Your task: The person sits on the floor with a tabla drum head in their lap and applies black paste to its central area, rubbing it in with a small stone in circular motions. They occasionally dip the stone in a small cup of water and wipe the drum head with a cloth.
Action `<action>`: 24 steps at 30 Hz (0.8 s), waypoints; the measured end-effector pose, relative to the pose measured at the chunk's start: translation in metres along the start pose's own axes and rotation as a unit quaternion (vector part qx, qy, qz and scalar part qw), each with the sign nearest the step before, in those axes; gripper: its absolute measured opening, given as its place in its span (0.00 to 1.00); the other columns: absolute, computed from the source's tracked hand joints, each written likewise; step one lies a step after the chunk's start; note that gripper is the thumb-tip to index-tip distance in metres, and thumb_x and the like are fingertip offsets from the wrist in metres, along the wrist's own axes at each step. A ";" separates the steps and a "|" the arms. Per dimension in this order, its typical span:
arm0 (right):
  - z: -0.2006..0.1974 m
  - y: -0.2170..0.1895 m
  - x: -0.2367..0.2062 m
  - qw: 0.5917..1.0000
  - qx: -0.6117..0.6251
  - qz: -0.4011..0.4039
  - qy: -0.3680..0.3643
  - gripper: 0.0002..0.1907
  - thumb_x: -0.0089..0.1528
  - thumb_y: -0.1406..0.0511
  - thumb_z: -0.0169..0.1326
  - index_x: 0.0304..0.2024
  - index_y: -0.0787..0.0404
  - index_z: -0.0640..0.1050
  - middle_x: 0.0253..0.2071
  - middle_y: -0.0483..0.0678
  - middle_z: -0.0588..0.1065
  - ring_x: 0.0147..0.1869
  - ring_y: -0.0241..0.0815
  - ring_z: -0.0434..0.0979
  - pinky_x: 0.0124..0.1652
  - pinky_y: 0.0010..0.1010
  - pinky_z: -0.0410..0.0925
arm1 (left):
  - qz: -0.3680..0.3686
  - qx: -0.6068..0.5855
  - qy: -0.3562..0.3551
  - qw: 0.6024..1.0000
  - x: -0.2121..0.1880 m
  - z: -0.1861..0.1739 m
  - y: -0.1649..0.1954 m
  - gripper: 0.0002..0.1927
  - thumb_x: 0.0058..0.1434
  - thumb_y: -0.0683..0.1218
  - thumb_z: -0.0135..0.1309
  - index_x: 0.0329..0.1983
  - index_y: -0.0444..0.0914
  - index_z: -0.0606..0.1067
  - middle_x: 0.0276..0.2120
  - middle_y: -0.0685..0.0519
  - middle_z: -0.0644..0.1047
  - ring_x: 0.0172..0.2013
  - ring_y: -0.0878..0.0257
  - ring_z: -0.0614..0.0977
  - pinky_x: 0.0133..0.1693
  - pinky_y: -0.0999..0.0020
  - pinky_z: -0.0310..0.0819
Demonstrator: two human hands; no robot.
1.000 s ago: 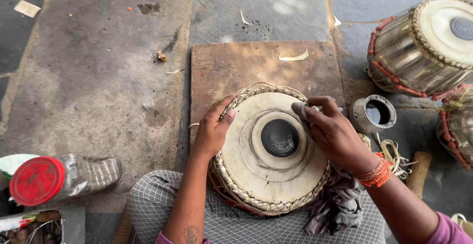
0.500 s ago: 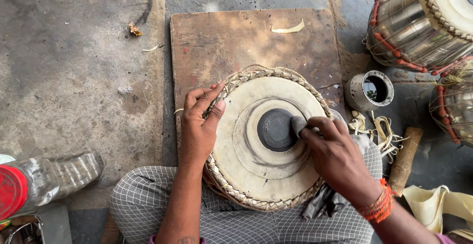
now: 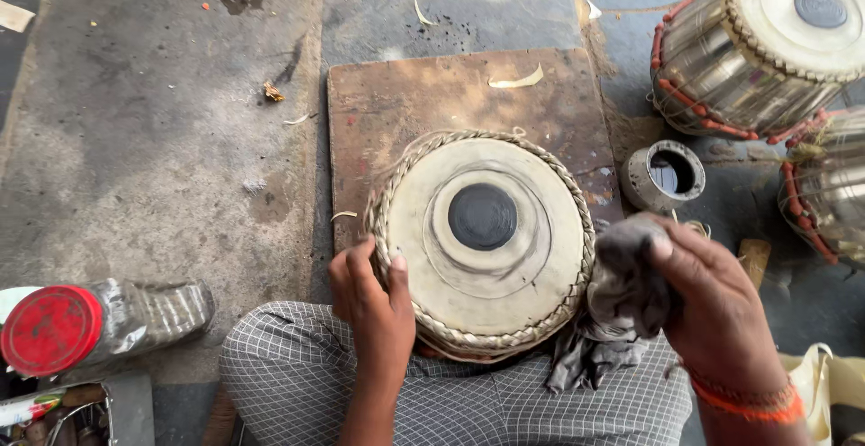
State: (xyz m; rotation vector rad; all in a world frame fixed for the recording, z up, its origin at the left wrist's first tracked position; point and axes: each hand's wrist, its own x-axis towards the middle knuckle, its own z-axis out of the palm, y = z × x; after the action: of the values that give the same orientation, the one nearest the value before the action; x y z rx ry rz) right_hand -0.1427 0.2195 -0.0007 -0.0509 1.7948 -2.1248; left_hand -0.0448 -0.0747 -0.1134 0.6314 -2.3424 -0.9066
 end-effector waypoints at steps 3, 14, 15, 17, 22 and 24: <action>0.018 -0.023 -0.015 0.995 -0.038 0.037 -0.086 0.23 0.68 0.62 0.44 0.58 0.74 0.74 0.48 0.59 0.79 0.51 0.49 0.80 0.48 0.39 0.73 | 0.063 0.061 0.023 0.996 -0.003 -0.021 0.035 0.32 0.60 0.50 0.57 0.67 0.38 0.66 0.62 0.38 0.67 0.60 0.47 0.71 0.60 0.45 0.59; -0.033 -0.054 -0.038 0.970 -0.223 -0.100 -0.003 0.13 0.67 0.65 0.54 0.50 0.68 0.74 0.41 0.47 0.74 0.47 0.37 0.71 0.47 0.28 0.67 | 0.013 -0.548 -0.405 0.732 -0.005 -0.020 0.143 0.15 0.73 0.51 0.55 0.38 0.36 0.71 0.33 0.54 0.75 0.32 0.71 0.72 0.35 0.74 0.68; -0.038 -0.055 -0.038 0.948 -0.277 -0.152 -0.028 0.11 0.66 0.65 0.55 0.47 0.67 0.74 0.40 0.46 0.74 0.46 0.38 0.72 0.46 0.28 0.68 | 0.002 -0.552 -0.399 0.732 -0.005 -0.021 0.143 0.15 0.73 0.51 0.54 0.35 0.36 0.69 0.31 0.56 0.73 0.30 0.73 0.69 0.32 0.75 0.66; -0.043 -0.058 -0.039 0.887 -0.376 -0.253 -0.091 0.08 0.65 0.64 0.57 0.40 0.63 0.76 0.39 0.43 0.75 0.44 0.39 0.74 0.43 0.27 0.70 | -0.039 -0.584 -0.376 0.719 -0.005 -0.019 0.142 0.16 0.73 0.50 0.55 0.34 0.36 0.68 0.30 0.57 0.71 0.29 0.75 0.67 0.31 0.75 0.64; -0.034 -0.050 -0.060 0.896 -0.258 -0.260 -0.253 0.13 0.60 0.58 0.62 0.35 0.61 0.77 0.46 0.51 0.72 0.50 0.48 0.74 0.50 0.38 0.68 | -0.134 -0.660 -0.402 0.621 -0.014 0.009 0.142 0.13 0.73 0.49 0.56 0.38 0.36 0.70 0.26 0.56 0.70 0.24 0.70 0.73 0.26 0.72 0.69; -0.032 -0.035 -0.057 0.953 -0.047 -0.205 -0.219 0.13 0.63 0.59 0.60 0.33 0.61 0.75 0.47 0.55 0.71 0.53 0.53 0.73 0.52 0.45 0.68 | 0.053 -0.313 -0.515 0.796 -0.020 0.016 0.138 0.14 0.72 0.52 0.56 0.39 0.37 0.75 0.29 0.51 0.76 0.29 0.62 0.78 0.34 0.66 0.72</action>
State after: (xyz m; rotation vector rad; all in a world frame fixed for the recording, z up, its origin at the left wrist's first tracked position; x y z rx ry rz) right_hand -0.1059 0.2716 0.0385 -0.9169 1.7104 -2.0599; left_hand -0.0712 0.0361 -0.0308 -0.4097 -2.5581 -2.2366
